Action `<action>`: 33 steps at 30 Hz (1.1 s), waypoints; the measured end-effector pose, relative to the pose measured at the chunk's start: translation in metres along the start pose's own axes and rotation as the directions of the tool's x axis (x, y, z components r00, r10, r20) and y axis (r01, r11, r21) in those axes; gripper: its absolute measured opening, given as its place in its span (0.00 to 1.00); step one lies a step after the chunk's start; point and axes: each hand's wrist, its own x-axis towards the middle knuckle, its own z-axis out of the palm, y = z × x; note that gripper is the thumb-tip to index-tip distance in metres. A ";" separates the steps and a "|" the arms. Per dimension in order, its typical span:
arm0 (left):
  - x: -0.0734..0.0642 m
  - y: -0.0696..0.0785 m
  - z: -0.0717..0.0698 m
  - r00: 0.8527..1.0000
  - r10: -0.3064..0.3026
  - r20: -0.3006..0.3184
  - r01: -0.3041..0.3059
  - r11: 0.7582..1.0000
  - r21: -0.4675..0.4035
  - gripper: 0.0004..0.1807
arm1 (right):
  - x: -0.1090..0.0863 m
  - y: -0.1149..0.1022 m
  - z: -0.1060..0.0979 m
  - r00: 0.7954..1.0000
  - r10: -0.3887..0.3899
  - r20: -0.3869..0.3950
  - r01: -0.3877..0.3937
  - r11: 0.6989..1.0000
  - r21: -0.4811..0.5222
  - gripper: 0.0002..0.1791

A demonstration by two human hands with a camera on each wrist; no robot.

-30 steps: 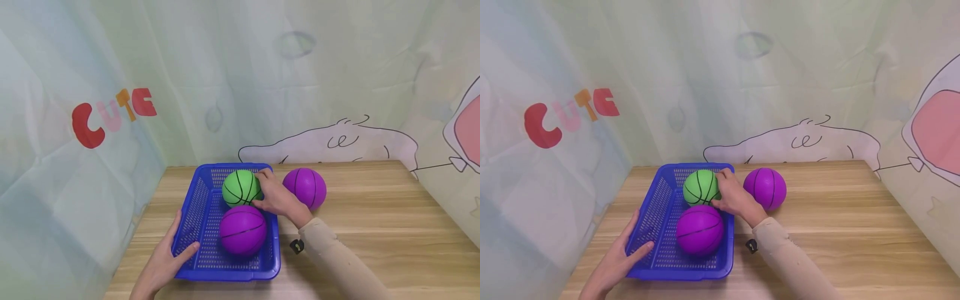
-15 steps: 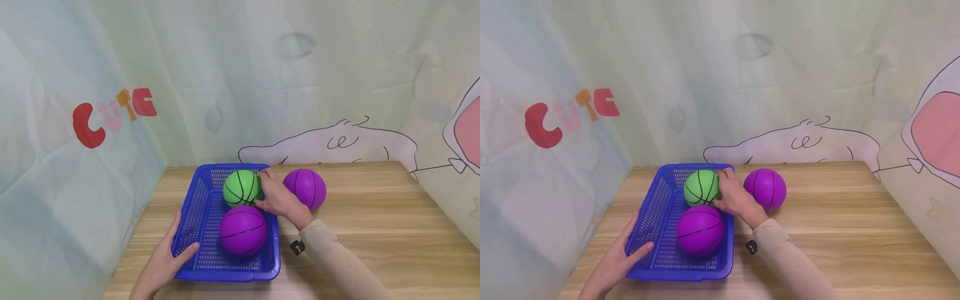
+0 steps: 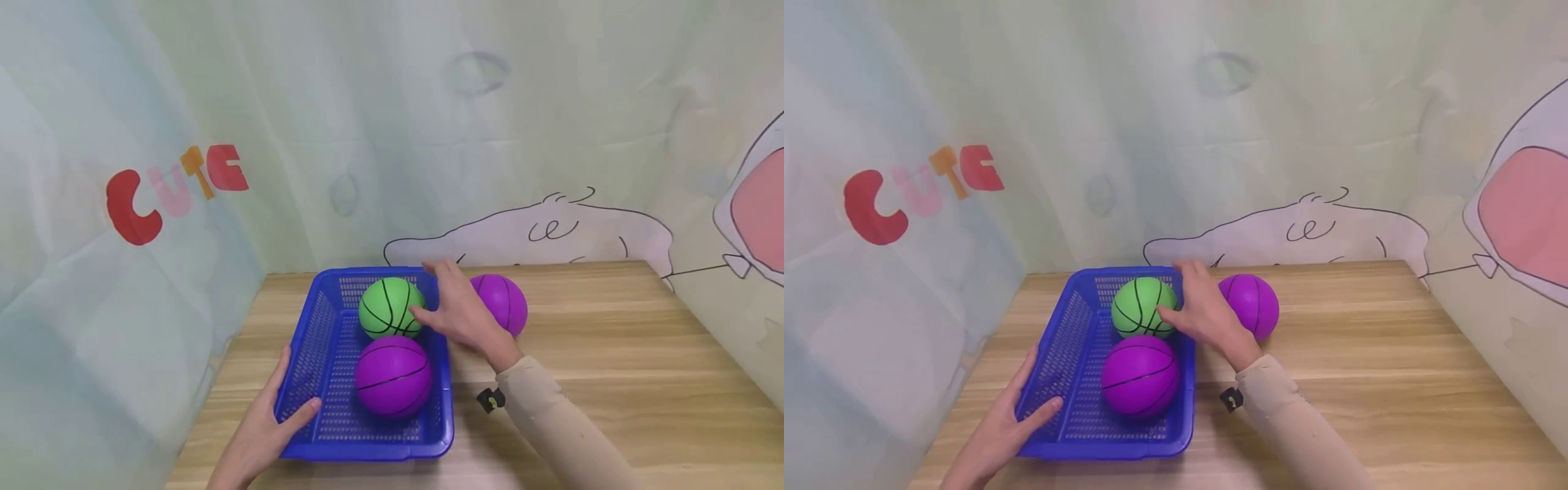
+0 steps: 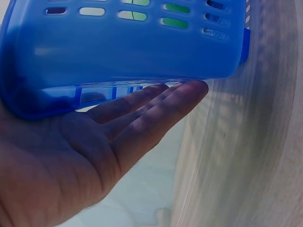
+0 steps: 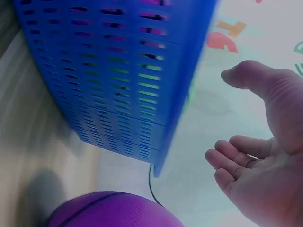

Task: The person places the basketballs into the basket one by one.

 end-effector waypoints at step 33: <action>0.000 0.003 0.000 1.000 0.016 0.008 -0.016 0.996 0.087 0.57 | -0.025 -0.007 -0.096 0.968 0.098 -0.229 -0.031 0.959 0.280 0.65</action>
